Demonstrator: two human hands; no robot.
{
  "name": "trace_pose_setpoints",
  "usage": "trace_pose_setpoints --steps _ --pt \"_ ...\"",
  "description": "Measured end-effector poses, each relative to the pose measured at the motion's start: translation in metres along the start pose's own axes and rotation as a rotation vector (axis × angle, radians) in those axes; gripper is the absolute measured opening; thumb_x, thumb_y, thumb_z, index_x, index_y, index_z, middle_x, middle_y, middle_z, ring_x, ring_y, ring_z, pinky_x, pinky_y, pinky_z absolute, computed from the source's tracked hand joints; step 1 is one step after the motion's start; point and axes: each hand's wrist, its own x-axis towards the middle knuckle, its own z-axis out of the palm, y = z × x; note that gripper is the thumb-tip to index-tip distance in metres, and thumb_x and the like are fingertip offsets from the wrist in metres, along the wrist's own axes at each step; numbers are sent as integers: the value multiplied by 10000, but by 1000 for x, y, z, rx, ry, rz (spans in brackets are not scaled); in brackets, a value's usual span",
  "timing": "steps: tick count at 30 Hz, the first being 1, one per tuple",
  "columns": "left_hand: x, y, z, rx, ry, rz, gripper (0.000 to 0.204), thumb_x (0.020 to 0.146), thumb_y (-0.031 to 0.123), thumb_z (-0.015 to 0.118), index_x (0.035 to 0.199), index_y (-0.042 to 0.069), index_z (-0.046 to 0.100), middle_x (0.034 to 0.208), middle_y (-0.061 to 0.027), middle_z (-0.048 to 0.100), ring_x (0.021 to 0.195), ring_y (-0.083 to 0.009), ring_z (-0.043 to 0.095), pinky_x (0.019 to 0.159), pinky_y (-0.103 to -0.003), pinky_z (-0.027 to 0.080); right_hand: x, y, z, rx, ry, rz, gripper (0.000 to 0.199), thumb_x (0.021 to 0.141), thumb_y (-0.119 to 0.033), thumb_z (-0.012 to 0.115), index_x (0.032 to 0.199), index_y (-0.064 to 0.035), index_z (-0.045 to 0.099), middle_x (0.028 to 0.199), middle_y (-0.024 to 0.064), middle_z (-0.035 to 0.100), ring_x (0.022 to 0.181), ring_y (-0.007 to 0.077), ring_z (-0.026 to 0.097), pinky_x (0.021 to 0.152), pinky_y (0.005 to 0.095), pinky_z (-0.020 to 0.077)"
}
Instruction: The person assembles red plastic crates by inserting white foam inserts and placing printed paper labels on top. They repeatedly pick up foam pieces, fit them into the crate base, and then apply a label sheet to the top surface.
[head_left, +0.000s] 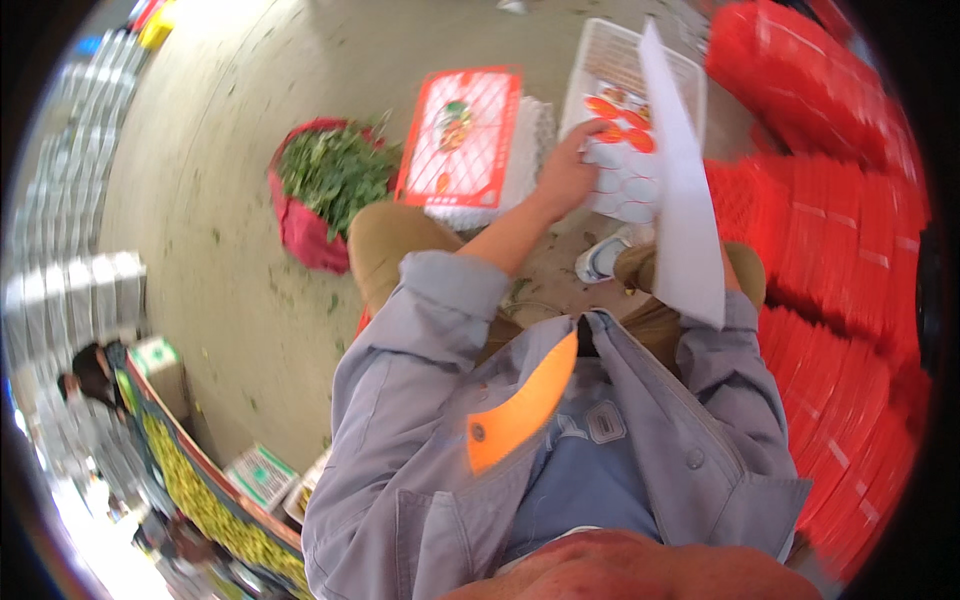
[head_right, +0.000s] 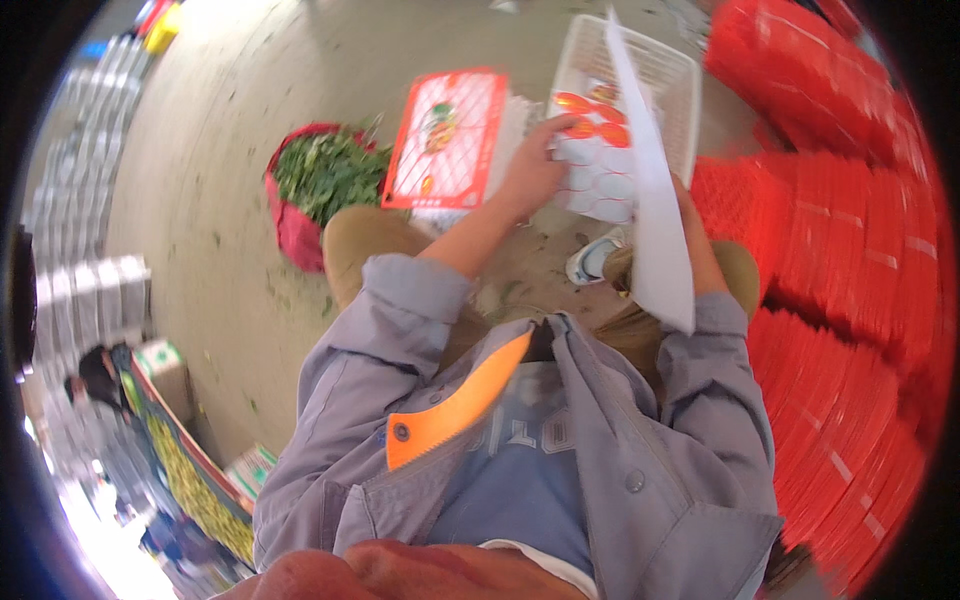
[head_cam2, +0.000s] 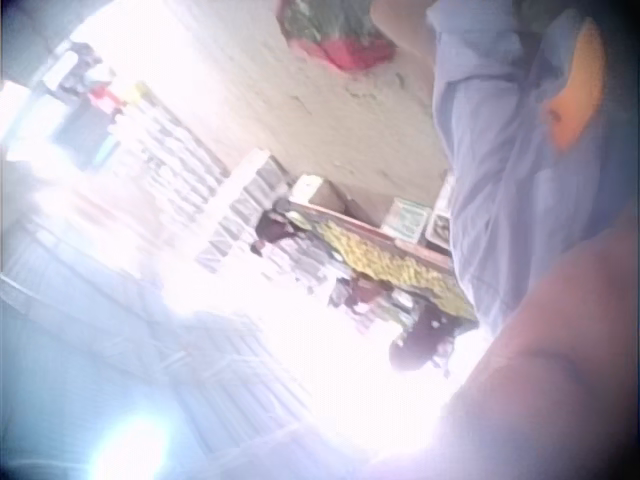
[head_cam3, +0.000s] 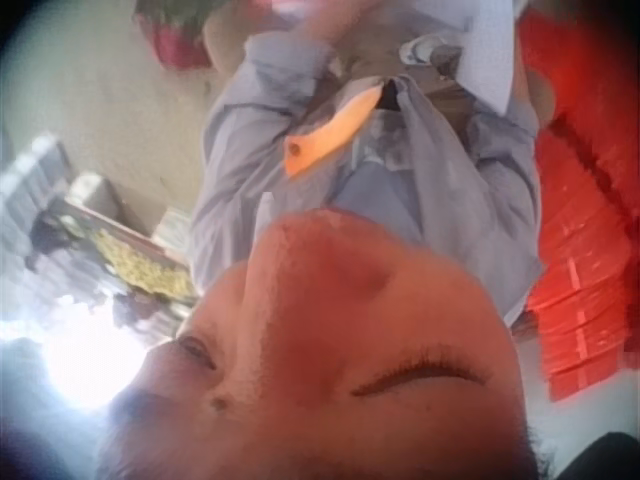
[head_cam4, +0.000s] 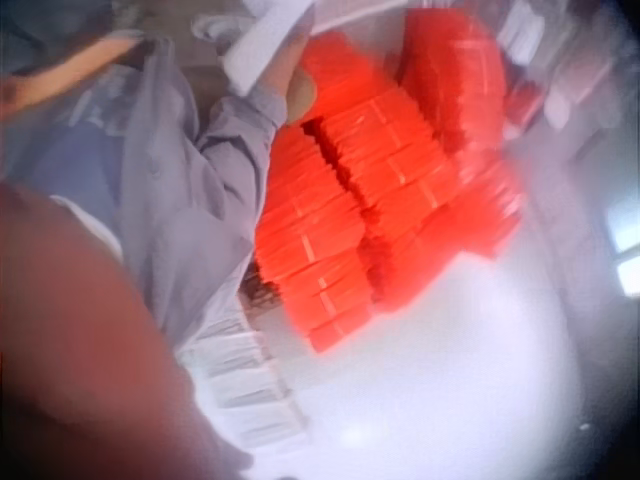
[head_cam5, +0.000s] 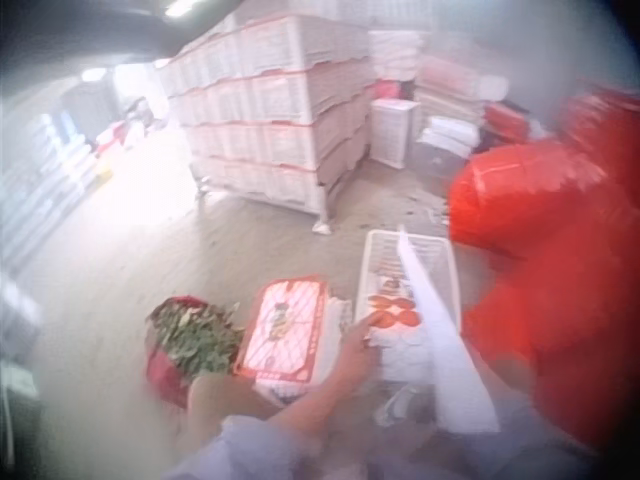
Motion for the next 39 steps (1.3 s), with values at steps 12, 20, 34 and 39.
trace_pose_setpoints --steps 12,20,34,39 --pt "0 80 -51 963 -81 -12 510 820 200 622 1328 158 634 1203 -201 691 1087 -351 690 901 -466 551 93 -39 -32 -794 673 -6 486 1023 -68 490 1494 6 398 1472 148 528 1337 312 529 1152 505 409" --pt "-52 -90 -278 966 426 -217 878 736 357 826 1489 120 441 1391 -229 545 1225 -441 576 1003 -487 507 51 -128 -181 -937 1217 30 369 879 14 646 1243 10 588 1139 163 686 1006 309 685 908 473 568" --pt "-52 -180 -238 1475 -85 65 540 966 503 505 1387 169 549 1132 -99 623 1113 -298 594 890 -496 490 12 -107 -196 -874 1269 165 356 913 25 545 1268 50 557 1157 212 679 940 373 714 880 519 606" --pt "-47 -128 -260 1301 144 226 428 788 103 634 1216 108 643 1031 -108 619 1058 -317 595 870 -468 508 9 -104 -193 -1024 1238 143 356 881 65 540 1236 50 563 1107 199 679 967 355 702 853 504 606"
